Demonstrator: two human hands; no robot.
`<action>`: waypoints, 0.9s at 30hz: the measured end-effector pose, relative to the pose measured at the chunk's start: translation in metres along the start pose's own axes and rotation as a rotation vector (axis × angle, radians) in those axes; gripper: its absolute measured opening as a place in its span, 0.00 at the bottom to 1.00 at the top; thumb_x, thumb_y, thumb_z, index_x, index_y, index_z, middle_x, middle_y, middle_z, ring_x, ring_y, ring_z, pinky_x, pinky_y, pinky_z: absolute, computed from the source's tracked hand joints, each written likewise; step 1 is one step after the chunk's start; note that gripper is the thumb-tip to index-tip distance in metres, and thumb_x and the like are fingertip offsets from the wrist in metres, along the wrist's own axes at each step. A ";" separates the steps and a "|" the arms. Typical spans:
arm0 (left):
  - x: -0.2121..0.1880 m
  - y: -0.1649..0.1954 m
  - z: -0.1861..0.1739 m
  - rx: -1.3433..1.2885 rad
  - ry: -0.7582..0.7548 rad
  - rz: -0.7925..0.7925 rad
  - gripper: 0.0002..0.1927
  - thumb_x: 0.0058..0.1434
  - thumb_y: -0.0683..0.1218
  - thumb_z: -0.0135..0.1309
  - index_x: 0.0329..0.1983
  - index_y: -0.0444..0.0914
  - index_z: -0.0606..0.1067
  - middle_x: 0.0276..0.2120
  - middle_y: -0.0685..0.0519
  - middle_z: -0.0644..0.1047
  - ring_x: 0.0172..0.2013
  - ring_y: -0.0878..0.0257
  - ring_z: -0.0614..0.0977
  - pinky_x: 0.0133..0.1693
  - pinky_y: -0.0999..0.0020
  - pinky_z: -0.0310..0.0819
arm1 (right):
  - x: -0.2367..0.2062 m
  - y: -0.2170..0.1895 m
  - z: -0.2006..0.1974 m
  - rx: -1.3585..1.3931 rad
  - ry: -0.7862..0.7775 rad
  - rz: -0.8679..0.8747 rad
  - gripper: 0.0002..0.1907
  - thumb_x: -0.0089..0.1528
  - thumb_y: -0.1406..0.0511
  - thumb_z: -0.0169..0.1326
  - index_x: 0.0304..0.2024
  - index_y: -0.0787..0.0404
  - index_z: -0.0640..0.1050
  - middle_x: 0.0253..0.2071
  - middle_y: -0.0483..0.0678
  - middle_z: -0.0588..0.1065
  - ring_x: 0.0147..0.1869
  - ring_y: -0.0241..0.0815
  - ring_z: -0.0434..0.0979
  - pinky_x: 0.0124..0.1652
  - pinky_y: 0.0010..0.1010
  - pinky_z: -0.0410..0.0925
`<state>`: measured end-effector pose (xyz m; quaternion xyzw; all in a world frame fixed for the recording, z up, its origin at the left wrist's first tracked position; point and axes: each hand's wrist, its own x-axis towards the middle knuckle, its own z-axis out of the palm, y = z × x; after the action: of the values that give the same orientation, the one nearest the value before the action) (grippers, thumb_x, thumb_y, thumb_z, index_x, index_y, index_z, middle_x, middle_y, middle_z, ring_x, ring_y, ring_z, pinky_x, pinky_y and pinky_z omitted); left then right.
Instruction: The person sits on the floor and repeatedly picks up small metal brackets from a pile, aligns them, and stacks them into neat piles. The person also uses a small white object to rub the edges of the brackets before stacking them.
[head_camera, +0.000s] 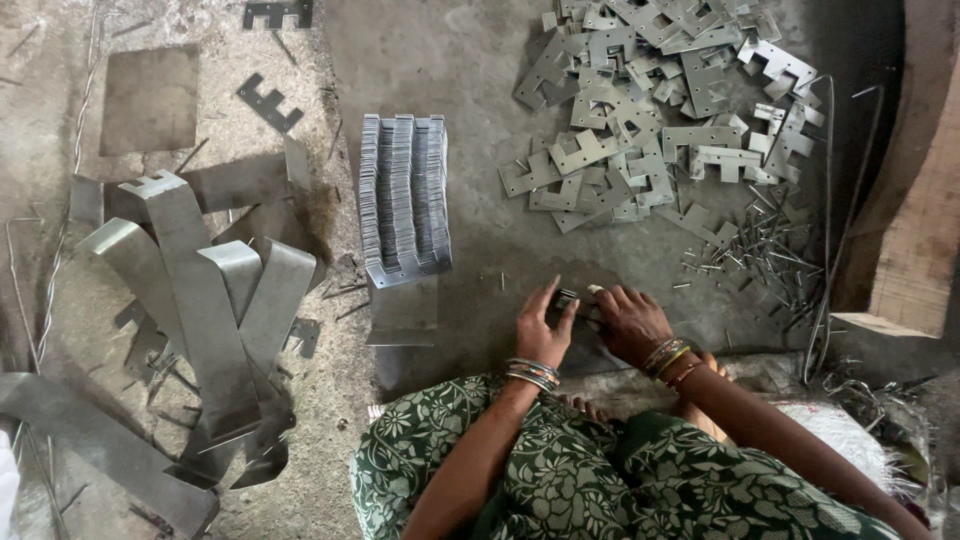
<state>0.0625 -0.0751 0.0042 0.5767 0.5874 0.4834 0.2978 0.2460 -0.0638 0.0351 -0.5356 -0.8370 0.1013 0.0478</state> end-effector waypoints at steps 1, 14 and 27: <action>-0.001 -0.002 0.002 -0.021 -0.034 -0.013 0.23 0.64 0.49 0.62 0.61 0.39 0.77 0.50 0.41 0.81 0.50 0.45 0.83 0.50 0.55 0.77 | 0.000 0.000 0.000 -0.015 -0.002 -0.004 0.28 0.54 0.60 0.60 0.55 0.59 0.71 0.45 0.50 0.73 0.51 0.53 0.75 0.47 0.44 0.70; -0.006 -0.037 0.015 -0.461 -0.238 -0.444 0.26 0.75 0.59 0.40 0.66 0.40 0.73 0.64 0.44 0.75 0.65 0.56 0.74 0.63 0.64 0.65 | -0.021 -0.011 0.017 0.517 0.359 0.579 0.36 0.46 0.60 0.72 0.53 0.61 0.72 0.51 0.56 0.72 0.52 0.59 0.76 0.49 0.47 0.71; -0.007 -0.048 0.011 -0.535 -0.285 -0.436 0.30 0.75 0.61 0.38 0.68 0.37 0.70 0.68 0.43 0.71 0.70 0.54 0.68 0.68 0.63 0.57 | -0.030 -0.013 0.039 0.506 0.435 0.385 0.33 0.53 0.65 0.65 0.58 0.66 0.69 0.57 0.62 0.67 0.57 0.67 0.70 0.51 0.51 0.68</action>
<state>0.0547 -0.0733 -0.0448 0.4014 0.5021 0.4597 0.6127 0.2401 -0.1009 0.0006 -0.6634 -0.6398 0.1959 0.3350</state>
